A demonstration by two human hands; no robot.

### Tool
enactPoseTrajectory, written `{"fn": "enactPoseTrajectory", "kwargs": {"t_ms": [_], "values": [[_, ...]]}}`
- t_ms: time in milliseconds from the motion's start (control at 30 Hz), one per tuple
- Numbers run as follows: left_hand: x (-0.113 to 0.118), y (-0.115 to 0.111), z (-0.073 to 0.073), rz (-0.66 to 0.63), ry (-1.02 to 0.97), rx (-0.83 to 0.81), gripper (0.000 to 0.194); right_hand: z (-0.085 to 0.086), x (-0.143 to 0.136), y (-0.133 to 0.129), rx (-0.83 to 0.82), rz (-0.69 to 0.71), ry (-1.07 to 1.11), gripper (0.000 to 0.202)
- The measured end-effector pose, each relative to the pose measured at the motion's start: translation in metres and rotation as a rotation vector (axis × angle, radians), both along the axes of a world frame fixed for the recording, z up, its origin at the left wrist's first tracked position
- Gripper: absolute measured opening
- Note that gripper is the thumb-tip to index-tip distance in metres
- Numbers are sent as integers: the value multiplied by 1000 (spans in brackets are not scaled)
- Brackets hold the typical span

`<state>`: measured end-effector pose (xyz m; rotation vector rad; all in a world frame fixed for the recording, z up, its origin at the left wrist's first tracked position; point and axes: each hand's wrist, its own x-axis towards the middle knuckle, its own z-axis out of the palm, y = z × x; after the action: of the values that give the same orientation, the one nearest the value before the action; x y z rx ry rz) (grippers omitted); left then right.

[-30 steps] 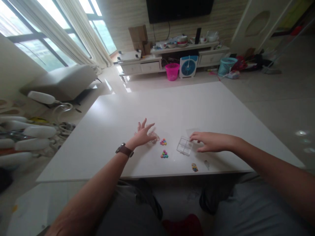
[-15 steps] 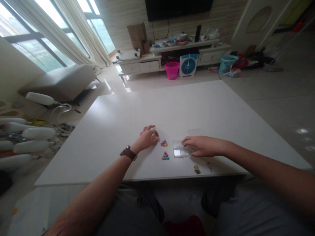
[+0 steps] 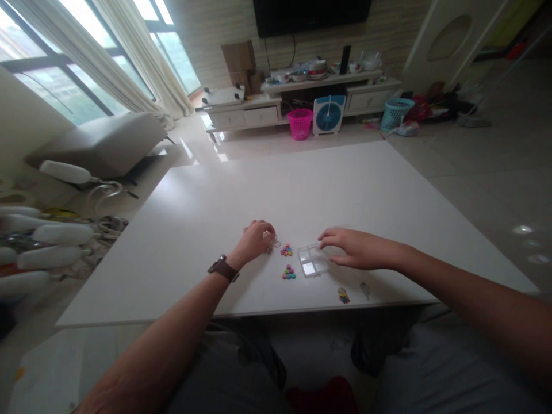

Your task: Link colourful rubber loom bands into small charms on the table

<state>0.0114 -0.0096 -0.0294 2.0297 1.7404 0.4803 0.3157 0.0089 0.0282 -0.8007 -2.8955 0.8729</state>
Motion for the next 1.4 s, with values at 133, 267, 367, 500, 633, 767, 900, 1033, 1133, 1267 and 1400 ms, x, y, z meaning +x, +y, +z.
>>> {"fn": "enactPoseTrajectory", "kwargs": {"t_ms": [133, 267, 367, 500, 633, 767, 900, 1033, 1133, 1267, 1400], "values": [[9, -3, 4, 18, -239, -52, 17, 5, -1, -7, 35, -21, 6, 24], [20, -8, 5, 41, -400, -100, 18, 4, -4, -14, 74, -61, 25, 20], [28, -12, 6, 23, -491, -103, 16, 0, -10, -19, 110, -114, 36, 22], [44, -22, 10, -27, -566, -142, 14, -7, -18, -23, 110, -184, 86, 21], [63, -35, 17, -106, -613, -146, 12, -14, -24, -24, 3, -226, 192, 18], [74, -42, 20, -152, -656, -159, 12, -18, -27, -24, -54, -233, 275, 14], [72, -43, 23, -129, -575, -127, 11, -21, -26, -17, -37, -247, 281, 12], [61, -39, 26, -140, -288, 49, 10, -33, -23, -3, 13, -294, 213, 12], [48, -33, 25, -181, -141, 146, 13, -44, -23, 5, 89, -306, 116, 13], [28, -22, 20, -211, -70, 159, 12, -53, -25, 8, 189, -265, 65, 13], [10, -11, 15, -163, -32, 110, 9, -56, -27, 7, 206, -212, 38, 14]]}}
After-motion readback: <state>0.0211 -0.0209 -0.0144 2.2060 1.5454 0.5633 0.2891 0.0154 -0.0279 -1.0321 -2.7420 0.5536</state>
